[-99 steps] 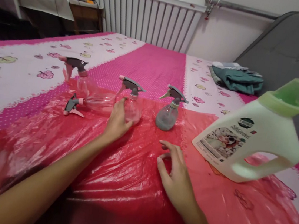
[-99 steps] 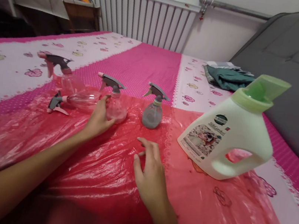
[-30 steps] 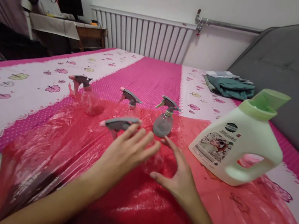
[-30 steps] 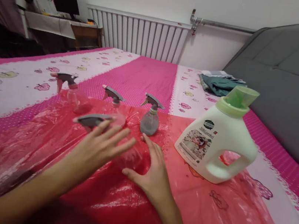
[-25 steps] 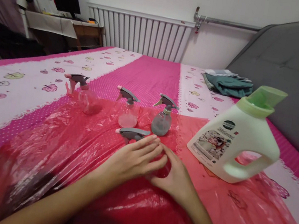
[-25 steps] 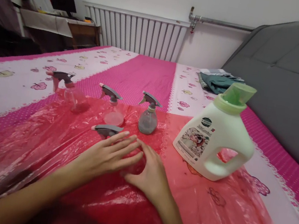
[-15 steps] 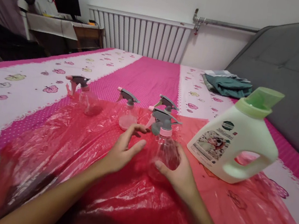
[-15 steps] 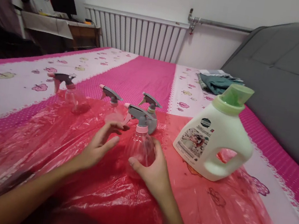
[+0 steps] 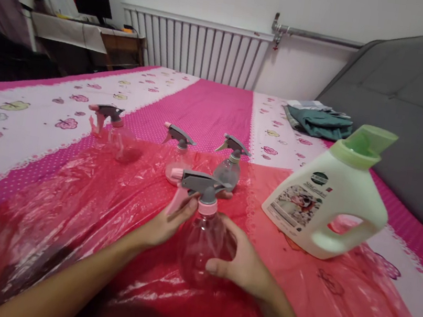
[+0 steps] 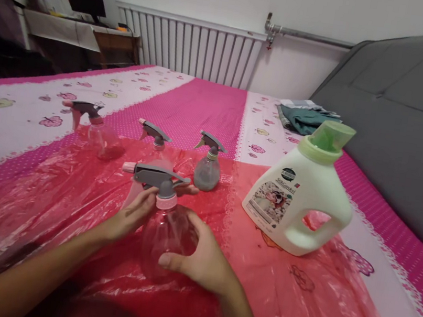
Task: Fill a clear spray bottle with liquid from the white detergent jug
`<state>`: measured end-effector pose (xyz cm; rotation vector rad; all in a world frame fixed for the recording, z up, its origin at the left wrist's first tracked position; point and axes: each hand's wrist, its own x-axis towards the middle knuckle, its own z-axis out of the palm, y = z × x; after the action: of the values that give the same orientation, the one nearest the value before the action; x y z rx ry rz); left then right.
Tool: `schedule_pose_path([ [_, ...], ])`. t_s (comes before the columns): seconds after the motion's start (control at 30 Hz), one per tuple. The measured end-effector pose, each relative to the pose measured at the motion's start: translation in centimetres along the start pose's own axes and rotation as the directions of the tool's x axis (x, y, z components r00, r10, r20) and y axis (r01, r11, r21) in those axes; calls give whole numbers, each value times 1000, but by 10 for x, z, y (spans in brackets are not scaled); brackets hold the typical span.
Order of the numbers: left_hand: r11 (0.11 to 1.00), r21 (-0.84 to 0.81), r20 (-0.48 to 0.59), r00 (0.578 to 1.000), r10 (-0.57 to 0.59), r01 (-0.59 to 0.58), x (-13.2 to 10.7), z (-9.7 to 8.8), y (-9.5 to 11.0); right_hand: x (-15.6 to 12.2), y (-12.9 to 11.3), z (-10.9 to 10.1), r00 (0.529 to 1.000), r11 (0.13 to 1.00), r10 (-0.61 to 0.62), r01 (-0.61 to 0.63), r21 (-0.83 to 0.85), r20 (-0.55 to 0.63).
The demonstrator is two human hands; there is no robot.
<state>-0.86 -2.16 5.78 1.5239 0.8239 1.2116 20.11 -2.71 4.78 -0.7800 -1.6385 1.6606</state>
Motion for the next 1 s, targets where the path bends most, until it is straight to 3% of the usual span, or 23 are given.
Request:
schedule_pose_path([
  [0.07,999,-47,99,995,-16,21,0,-4,2,0,-2,3,1000,999,-4,5,-33,29],
  [0.13,996,-79,122,992,-20,30,0,-5,0,1,-2,6,999,997,-38,37,-70,-16],
  [0.27,998,-66,-13,1000,-23,22,2,-2,-6,0,2,11,983,983,-100,74,-167,-153],
  [0.4,998,-63,-90,996,-14,8,1,6,-7,0,8,19,966,965,-75,8,-262,-249],
  [0.53,1000,21,-165,986,10,-7,-2,17,-2,5,23,31,889,895,-148,-67,-442,-434],
  [0.73,972,206,-213,965,153,-109,2,25,11,9,34,39,827,839,-242,-85,-538,-507],
  [0.9,984,156,-56,993,100,-90,0,15,12,9,30,30,834,862,-234,-59,-504,-500],
  [1.0,994,96,-23,999,48,-46,1,7,14,9,29,24,852,862,-241,-33,-506,-465],
])
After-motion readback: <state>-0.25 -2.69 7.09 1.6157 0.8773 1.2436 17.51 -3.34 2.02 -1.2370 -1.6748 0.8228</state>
